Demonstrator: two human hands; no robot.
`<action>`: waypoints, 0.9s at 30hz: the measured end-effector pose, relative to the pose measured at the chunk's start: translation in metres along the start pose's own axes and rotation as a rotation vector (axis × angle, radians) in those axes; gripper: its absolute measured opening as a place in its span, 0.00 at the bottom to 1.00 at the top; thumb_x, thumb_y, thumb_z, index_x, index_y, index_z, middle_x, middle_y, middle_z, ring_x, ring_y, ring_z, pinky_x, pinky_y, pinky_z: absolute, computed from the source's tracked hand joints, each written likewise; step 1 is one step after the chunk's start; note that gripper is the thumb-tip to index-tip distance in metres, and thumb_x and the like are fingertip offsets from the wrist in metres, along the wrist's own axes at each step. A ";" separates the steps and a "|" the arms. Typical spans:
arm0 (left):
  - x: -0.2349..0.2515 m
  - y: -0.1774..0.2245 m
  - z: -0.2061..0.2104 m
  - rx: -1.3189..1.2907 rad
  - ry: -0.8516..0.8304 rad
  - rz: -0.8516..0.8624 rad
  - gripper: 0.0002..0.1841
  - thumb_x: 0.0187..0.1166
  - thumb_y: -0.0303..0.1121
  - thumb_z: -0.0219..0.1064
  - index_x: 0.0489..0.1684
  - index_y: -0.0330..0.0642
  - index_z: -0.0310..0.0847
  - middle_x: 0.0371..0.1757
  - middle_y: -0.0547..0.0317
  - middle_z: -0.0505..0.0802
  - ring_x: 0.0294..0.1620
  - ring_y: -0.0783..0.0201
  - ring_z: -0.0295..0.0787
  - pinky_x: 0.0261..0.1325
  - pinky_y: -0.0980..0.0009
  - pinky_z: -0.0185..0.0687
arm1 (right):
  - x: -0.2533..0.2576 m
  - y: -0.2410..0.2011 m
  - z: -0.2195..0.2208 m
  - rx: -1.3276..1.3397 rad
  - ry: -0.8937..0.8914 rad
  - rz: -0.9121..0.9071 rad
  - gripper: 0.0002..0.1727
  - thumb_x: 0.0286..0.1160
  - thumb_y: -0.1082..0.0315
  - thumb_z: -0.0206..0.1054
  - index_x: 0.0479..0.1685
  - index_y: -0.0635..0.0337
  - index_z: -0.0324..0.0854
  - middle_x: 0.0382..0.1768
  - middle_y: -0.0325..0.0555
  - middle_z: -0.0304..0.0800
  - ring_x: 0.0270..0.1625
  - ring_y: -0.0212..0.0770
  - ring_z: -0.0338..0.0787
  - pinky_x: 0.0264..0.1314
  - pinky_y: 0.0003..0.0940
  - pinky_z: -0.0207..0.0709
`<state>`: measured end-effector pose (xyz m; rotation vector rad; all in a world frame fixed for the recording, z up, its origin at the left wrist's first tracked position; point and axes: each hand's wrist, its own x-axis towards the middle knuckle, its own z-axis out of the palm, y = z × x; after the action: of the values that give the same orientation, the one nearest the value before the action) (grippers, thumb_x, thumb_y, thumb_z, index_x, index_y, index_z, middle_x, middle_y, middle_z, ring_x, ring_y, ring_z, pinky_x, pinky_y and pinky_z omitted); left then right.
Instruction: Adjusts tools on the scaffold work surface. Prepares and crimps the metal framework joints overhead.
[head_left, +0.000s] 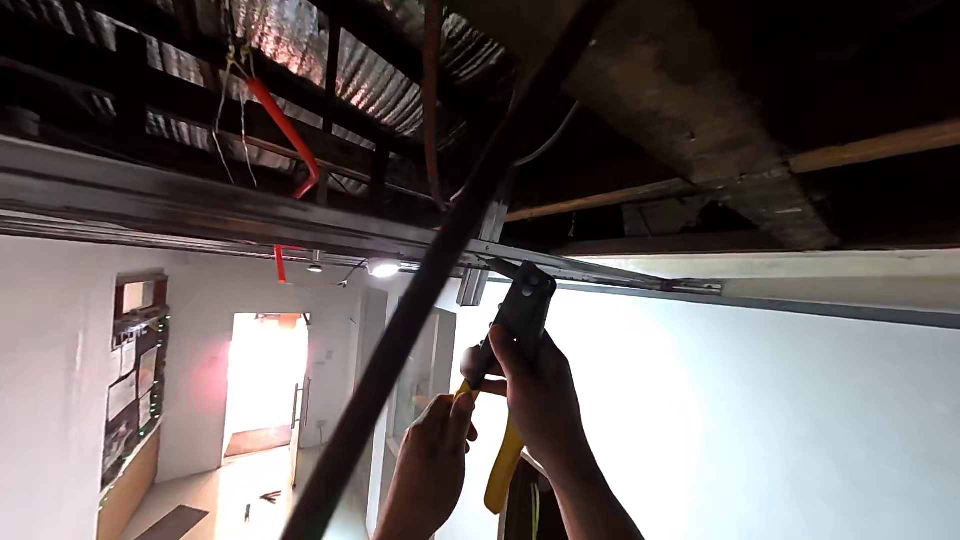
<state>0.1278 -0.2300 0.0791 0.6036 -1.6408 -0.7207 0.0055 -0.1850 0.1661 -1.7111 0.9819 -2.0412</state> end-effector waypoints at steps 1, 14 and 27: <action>0.000 0.000 0.000 -0.003 -0.003 -0.002 0.22 0.93 0.54 0.50 0.49 0.50 0.86 0.34 0.70 0.92 0.32 0.71 0.89 0.36 0.73 0.86 | 0.000 0.000 0.000 -0.003 0.002 0.002 0.15 0.90 0.56 0.60 0.60 0.57 0.79 0.39 0.50 0.97 0.39 0.52 0.99 0.42 0.47 0.98; 0.001 -0.003 -0.006 -0.007 -0.013 0.009 0.22 0.92 0.53 0.51 0.51 0.49 0.86 0.35 0.70 0.93 0.32 0.71 0.90 0.38 0.73 0.88 | 0.000 0.003 0.001 -0.001 -0.025 0.009 0.17 0.91 0.56 0.58 0.62 0.59 0.78 0.41 0.52 0.97 0.40 0.52 0.99 0.42 0.45 0.97; -0.039 -0.004 -0.014 0.247 0.016 0.143 0.64 0.53 0.69 0.82 0.85 0.28 0.62 0.77 0.39 0.78 0.74 0.54 0.79 0.73 0.59 0.81 | 0.013 -0.012 0.014 -0.025 -0.016 0.122 0.18 0.91 0.54 0.59 0.64 0.58 0.77 0.40 0.53 0.96 0.38 0.53 0.99 0.40 0.48 0.97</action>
<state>0.1483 -0.2057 0.0521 0.6569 -1.7525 -0.4109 0.0179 -0.1891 0.1844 -1.6352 1.0830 -1.9433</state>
